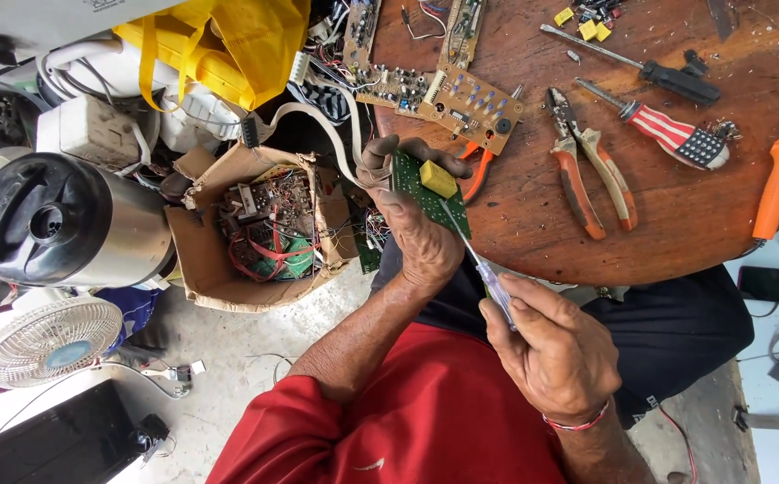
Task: The person sorts through a cardboard box of electronic waste to retrieve circuit boards. They use a soldering iron to work on a green circuit board and then use pliers to remove a component from a different board. The person continues to handle various circuit boards and wires from the box.
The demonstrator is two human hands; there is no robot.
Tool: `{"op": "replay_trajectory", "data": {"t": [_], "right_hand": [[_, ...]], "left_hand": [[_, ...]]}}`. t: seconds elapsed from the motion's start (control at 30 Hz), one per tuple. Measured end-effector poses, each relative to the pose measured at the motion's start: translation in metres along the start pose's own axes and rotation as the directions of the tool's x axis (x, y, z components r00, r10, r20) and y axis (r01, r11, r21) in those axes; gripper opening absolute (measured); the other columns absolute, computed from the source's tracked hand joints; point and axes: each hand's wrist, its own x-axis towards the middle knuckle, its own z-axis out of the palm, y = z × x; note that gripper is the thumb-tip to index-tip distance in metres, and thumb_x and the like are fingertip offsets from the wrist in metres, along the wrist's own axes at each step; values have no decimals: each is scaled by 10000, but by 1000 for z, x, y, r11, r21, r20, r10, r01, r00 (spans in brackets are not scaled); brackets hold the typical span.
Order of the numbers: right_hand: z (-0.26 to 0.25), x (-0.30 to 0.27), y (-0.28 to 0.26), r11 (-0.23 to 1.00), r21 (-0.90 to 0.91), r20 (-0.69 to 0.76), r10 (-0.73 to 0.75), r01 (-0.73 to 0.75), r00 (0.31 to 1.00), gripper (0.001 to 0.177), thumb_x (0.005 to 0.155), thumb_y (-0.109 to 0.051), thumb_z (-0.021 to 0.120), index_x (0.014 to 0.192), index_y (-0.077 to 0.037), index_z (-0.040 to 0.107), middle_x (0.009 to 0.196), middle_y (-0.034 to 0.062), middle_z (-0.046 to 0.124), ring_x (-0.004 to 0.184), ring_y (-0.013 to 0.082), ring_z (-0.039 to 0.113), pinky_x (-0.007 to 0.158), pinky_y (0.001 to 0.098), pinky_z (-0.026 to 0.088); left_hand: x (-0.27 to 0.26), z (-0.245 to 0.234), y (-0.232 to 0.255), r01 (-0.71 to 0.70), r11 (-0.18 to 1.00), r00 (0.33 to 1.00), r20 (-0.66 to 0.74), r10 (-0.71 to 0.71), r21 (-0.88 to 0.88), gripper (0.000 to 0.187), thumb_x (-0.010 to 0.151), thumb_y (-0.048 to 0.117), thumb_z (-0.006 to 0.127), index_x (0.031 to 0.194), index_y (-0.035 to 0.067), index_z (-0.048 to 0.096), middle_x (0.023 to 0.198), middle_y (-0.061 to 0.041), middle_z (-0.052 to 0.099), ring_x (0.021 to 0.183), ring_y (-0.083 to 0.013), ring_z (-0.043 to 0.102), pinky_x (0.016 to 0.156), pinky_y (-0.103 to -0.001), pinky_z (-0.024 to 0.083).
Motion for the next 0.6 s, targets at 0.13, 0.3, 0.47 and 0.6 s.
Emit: {"op": "replay_trajectory", "data": {"t": [0.13, 0.3, 0.47, 0.6], "right_hand": [[3, 5, -5, 998, -63, 23, -3, 4, 1000, 304, 917, -127, 878, 997, -11, 609, 1038, 145, 783, 877, 223, 786, 770, 314, 621], [7, 12, -11, 996, -90, 15, 7, -6, 1000, 262, 936, -138, 847, 971, -13, 620, 1015, 130, 786, 833, 208, 775, 733, 302, 603], [4, 32, -19, 995, -95, 84, 1, 7, 996, 200, 971, -59, 772, 939, 49, 607, 986, 184, 759, 816, 235, 763, 708, 322, 625], [4, 31, -18, 971, -240, 273, 65, 2, 960, 238, 1025, -63, 704, 1249, 6, 667, 987, 105, 680, 797, 238, 684, 755, 357, 577]], "left_hand": [[-1, -6, -3, -25, 998, 1000, -14, 25, -54, 566, 981, 605, 698, 1317, 190, 512, 1060, -73, 572, 774, -228, 641, 709, -380, 571], [-2, -6, -3, -40, 998, 999, -21, 39, -54, 531, 1003, 586, 671, 1289, 167, 517, 1079, -66, 577, 801, -229, 641, 728, -385, 567], [0, -2, 0, -107, 994, 994, -15, 107, -34, 542, 1015, 569, 672, 1307, 144, 506, 1107, -67, 562, 829, -216, 632, 783, -377, 548], [-5, 0, 2, -136, 990, 989, 65, 133, 31, 505, 969, 410, 794, 1289, 172, 486, 1102, -63, 545, 850, -207, 625, 800, -355, 540]]}}
